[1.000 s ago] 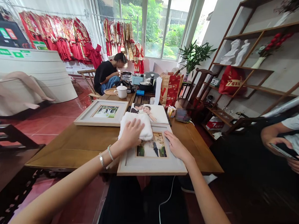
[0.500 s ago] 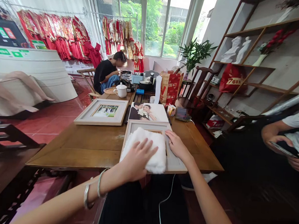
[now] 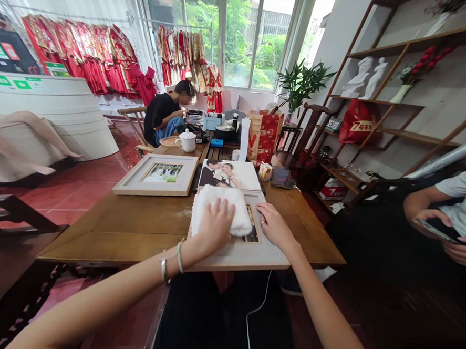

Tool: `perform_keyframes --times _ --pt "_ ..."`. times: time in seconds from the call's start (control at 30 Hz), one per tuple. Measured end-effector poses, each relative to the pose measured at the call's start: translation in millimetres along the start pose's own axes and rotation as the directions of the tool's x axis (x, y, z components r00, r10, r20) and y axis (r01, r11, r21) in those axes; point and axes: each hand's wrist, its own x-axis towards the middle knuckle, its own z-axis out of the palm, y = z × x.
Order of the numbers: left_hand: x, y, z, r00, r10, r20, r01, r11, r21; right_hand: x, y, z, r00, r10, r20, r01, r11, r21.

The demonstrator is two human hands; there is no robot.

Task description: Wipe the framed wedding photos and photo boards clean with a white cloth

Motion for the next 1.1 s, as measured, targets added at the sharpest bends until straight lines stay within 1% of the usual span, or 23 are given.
perform_keyframes --times 0.07,0.17,0.23,0.33,0.43,0.57,0.67,0.73,0.77,0.83,0.9,0.93,0.97,1.0,1.03,1.1 --pt "18 -7 1.8 0.999 0.014 -0.037 -0.013 1.0 0.024 -1 3 4 1.0 -0.001 -0.016 0.001 1.0 0.027" --pt "38 -15 5.0 0.992 0.103 -0.072 -0.1 0.994 0.05 -2 8 9 0.999 0.001 -0.042 0.001 0.998 0.063" --pt "46 -17 7.8 0.981 0.171 -0.088 -0.167 0.985 0.05 -3 10 11 0.999 -0.003 -0.042 0.006 0.997 0.078" --pt "47 -12 11.0 0.973 0.215 -0.087 -0.212 0.976 0.045 -3 10 10 0.999 -0.001 -0.033 0.004 0.995 0.095" --pt "33 1 8.7 0.975 0.219 -0.042 -0.218 0.976 0.023 -1 7 7 1.0 0.013 -0.016 -0.011 0.993 0.114" --pt "-3 22 -2.8 0.971 0.236 0.026 -0.236 0.972 -0.012 0 3 6 0.998 0.061 0.006 -0.061 0.989 0.134" --pt "-31 32 -10.7 0.954 0.294 0.053 -0.292 0.956 -0.044 -3 7 9 0.997 0.074 -0.019 -0.07 0.986 0.152" --pt "-43 35 -14.3 0.929 0.369 0.035 -0.367 0.928 -0.06 -4 13 11 0.997 0.061 -0.037 -0.053 0.984 0.171" --pt "-47 36 -16.0 0.908 0.419 0.019 -0.418 0.906 -0.065 -3 17 13 0.998 0.054 -0.04 -0.046 0.982 0.182" --pt "-51 36 -19.4 0.851 0.524 -0.025 -0.524 0.849 -0.07 -1 27 15 0.998 0.051 -0.027 -0.044 0.979 0.2" --pt "-51 35 -22.2 0.796 0.602 -0.067 -0.606 0.793 -0.07 4 35 17 0.998 0.058 0.021 -0.061 0.979 0.196" --pt "-50 35 -23.2 0.776 0.625 -0.082 -0.63 0.774 -0.068 6 38 17 0.997 0.059 0.041 -0.066 0.979 0.191" --pt "-49 35 -23.8 0.766 0.637 -0.089 -0.643 0.763 -0.064 7 40 17 0.997 0.057 0.049 -0.066 0.98 0.188" --pt "-49 34 -23.9 0.765 0.637 -0.09 -0.643 0.764 -0.059 8 41 18 0.997 0.054 0.047 -0.062 0.98 0.188" --pt "-48 35 -23.7 0.774 0.628 -0.083 -0.633 0.773 -0.052 8 41 18 0.998 0.054 0.035 -0.06 0.98 0.19" --pt "-48 36 -22.8 0.804 0.591 -0.063 -0.593 0.804 -0.037 6 39 19 0.998 0.062 0.005 -0.061 0.978 0.2"
